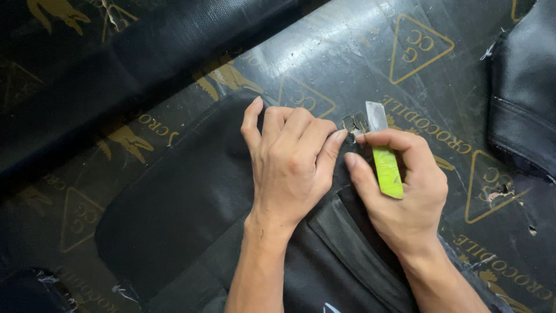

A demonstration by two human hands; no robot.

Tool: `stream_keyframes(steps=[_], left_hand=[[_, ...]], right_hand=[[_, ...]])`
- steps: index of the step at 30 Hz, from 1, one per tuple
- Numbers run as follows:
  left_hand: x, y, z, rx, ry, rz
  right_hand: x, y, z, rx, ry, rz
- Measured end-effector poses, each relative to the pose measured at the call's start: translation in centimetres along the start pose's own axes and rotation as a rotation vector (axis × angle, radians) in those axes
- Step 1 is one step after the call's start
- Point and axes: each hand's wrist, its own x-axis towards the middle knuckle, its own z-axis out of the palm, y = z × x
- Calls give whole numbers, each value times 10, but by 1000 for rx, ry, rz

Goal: The person uses a green utility knife to trim loose threads and excess material along the stitched edges of a black leather bag. The person holds the bag steady with one hand while carefully scraping and cutting along the seams with the other.

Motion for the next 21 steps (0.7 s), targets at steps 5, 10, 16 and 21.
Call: stream_keyframes(steps=[5, 10, 16, 21], left_hand=[[0, -1, 1, 10, -8, 0], [2, 0, 3, 35, 6, -11], [12, 4, -6, 58, 147, -72], [3, 2, -1, -340, 39, -309]], right_hand=[[5, 4, -1, 133, -26, 157], [8, 10, -3, 285, -56, 212], [6, 13, -3, 313, -54, 230], [4, 19, -6, 385, -78, 210]])
